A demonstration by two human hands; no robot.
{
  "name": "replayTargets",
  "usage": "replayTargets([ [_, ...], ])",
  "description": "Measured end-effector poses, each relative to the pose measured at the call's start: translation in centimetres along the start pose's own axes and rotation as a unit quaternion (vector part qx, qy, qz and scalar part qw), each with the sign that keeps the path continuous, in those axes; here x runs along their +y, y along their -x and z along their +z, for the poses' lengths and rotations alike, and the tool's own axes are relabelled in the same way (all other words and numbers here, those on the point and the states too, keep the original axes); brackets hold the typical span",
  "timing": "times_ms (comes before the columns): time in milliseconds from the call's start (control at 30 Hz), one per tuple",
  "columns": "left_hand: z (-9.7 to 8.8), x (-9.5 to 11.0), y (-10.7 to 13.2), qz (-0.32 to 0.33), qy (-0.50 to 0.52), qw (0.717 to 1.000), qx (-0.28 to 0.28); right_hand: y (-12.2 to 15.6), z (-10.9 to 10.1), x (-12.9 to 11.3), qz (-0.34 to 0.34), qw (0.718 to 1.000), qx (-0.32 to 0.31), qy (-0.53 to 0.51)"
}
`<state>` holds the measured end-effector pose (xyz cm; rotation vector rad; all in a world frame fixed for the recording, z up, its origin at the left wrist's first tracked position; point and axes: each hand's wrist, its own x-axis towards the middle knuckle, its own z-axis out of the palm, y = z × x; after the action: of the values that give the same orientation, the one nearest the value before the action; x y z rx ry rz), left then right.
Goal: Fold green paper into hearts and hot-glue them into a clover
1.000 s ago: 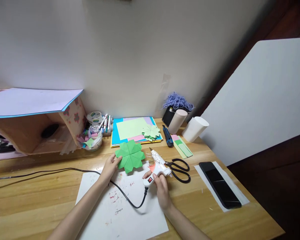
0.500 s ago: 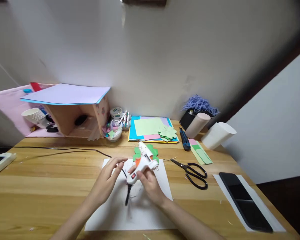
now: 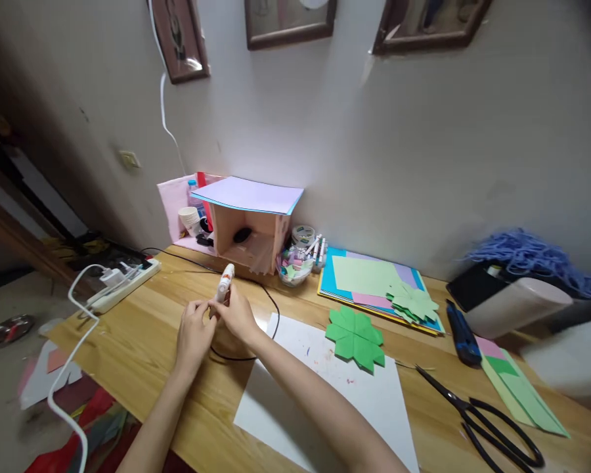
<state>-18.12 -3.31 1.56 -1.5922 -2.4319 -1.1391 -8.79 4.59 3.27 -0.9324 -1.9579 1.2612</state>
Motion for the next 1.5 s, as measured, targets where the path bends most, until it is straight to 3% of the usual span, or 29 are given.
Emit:
replayTargets([
  [100,1.2,-3.3,-0.3,-0.052,0.050,0.996,-0.042,-0.7,2.3,1.4,0.004,0.993,-0.067,0.102],
  [167,1.7,-4.7,-0.4,-0.071,0.056,0.995,-0.043,-0.8,3.0,2.3,-0.044,0.979,-0.120,0.157],
  [333,1.9,-5.6,-0.5,-0.072,0.046,0.995,-0.046,-0.5,1.4,3.6,-0.124,0.953,-0.174,0.215],
  [400,1.6,-4.6,-0.1,-0.076,0.019,0.996,-0.029,-0.4,-0.1,3.9,-0.142,0.946,-0.185,0.225],
  [500,1.1,-1.5,1.1,-0.058,-0.018,0.993,0.103,-0.1,-2.4,4.5,-0.167,0.937,-0.199,0.232],
  [533,1.0,-0.2,1.6,-0.019,-0.007,0.993,0.115,0.1,-3.0,4.7,-0.174,0.937,-0.200,0.228],
  [567,1.0,1.1,2.1,0.036,0.008,0.994,0.099,0.3,-3.5,4.8,-0.183,0.942,-0.191,0.208],
  [633,1.4,3.7,2.7,0.184,0.025,0.982,-0.021,1.1,-4.2,5.1,-0.202,0.958,-0.147,0.141],
  [700,2.3,5.8,2.8,0.313,0.007,0.937,-0.156,2.0,-4.9,5.2,-0.211,0.970,-0.092,0.079],
  [733,2.8,6.5,2.7,0.346,0.000,0.919,-0.190,2.4,-5.3,5.1,-0.211,0.972,-0.075,0.067],
  [800,3.8,7.5,1.9,0.361,-0.002,0.910,-0.206,3.2,-6.7,4.8,-0.210,0.973,-0.069,0.070],
  [900,5.0,8.0,0.3,0.318,0.002,0.930,-0.183,4.4,-10.4,4.3,-0.224,0.964,-0.098,0.101],
  [967,5.7,8.3,-0.5,0.287,-0.004,0.944,-0.163,5.7,-13.8,4.3,-0.255,0.937,-0.123,0.205],
  [1067,7.5,9.9,-1.0,0.258,0.006,0.956,-0.141,8.7,-19.4,5.6,-0.202,0.931,-0.051,0.299],
  [1200,11.4,14.3,0.0,0.218,0.066,0.943,-0.242,13.4,-25.3,8.9,-0.094,0.922,0.080,0.367],
  [1267,13.5,16.6,0.8,0.186,0.068,0.936,-0.292,15.7,-27.3,10.3,-0.063,0.916,0.119,0.379],
  [1367,16.2,19.1,1.7,0.168,0.042,0.934,-0.312,18.5,-29.5,11.4,0.022,0.916,0.173,0.360],
  [1500,18.4,19.9,1.9,0.133,0.052,0.935,-0.324,20.5,-32.4,12.0,0.165,0.904,0.235,0.317],
])
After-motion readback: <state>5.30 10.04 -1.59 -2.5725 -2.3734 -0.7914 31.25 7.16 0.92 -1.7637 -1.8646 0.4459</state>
